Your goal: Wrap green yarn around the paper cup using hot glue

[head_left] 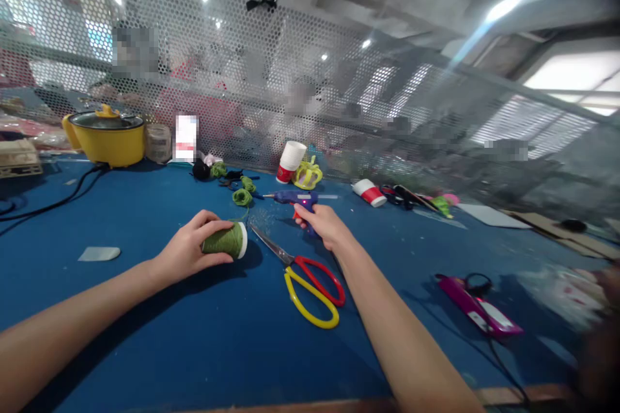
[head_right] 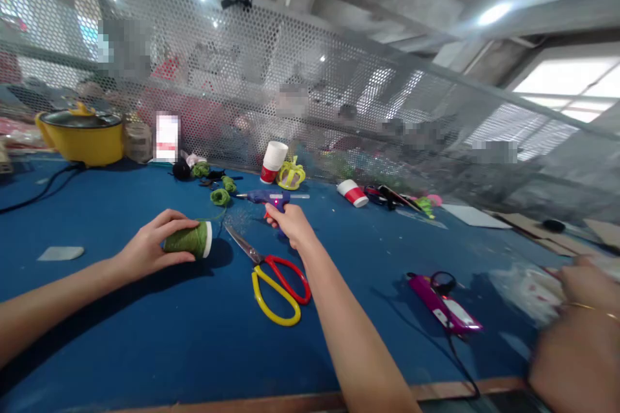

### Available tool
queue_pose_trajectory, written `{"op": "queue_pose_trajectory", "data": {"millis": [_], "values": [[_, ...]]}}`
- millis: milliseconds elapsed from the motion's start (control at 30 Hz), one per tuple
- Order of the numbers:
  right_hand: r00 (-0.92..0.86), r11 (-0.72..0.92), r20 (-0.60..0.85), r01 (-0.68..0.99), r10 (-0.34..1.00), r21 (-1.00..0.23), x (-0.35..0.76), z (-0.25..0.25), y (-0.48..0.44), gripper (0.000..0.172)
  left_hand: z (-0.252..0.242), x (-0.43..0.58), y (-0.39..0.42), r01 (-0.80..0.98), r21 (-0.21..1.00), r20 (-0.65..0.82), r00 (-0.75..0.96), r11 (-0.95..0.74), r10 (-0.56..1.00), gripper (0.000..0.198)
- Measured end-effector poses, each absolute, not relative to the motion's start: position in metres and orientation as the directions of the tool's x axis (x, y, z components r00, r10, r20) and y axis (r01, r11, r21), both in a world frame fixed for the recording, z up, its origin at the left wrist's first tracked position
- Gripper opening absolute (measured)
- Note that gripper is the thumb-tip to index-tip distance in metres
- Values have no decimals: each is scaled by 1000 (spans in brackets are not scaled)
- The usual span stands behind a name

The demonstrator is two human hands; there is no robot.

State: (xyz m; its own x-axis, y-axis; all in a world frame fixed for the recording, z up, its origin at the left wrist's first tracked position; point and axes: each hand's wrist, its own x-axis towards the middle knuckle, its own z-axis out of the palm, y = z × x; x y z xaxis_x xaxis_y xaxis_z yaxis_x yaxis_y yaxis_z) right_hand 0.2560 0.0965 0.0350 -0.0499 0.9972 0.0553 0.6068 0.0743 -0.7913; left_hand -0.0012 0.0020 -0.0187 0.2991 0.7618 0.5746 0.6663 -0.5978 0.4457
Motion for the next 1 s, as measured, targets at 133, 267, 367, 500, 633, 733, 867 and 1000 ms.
{"op": "queue_pose_trajectory", "data": {"millis": [133, 267, 367, 500, 633, 733, 867, 1000], "values": [[23, 16, 45, 699, 999, -715, 260, 13, 111, 35, -20, -3, 3, 652, 408, 612, 324, -639, 721, 42], [7, 102, 169, 772, 986, -627, 254, 20, 99, 30, -19, -4, 3, 651, 357, 624, 368, -670, 690, 42], [-88, 213, 234, 781, 968, -588, 233, 37, 84, 30, -18, -3, 2, 654, 319, 626, 398, -686, 671, 44], [-458, 302, -15, 610, 889, -732, 191, 43, 64, 52, -19, -2, 1, 630, 274, 630, 454, -727, 630, 46], [-589, 119, -124, 356, 799, -927, 167, 28, 57, 52, -21, -1, 1, 587, 249, 630, 505, -770, 589, 47], [-549, 66, -47, 183, 835, -981, 168, 20, 60, 33, -22, -1, 0, 573, 283, 610, 511, -769, 605, 47], [-395, 114, 66, 99, 916, -989, 177, 21, 63, 20, -21, 0, -1, 568, 428, 575, 428, -703, 697, 51], [-309, 170, 140, 73, 941, -983, 184, 28, 62, 21, -17, 2, -1, 560, 556, 522, 340, -615, 782, 50]]}}
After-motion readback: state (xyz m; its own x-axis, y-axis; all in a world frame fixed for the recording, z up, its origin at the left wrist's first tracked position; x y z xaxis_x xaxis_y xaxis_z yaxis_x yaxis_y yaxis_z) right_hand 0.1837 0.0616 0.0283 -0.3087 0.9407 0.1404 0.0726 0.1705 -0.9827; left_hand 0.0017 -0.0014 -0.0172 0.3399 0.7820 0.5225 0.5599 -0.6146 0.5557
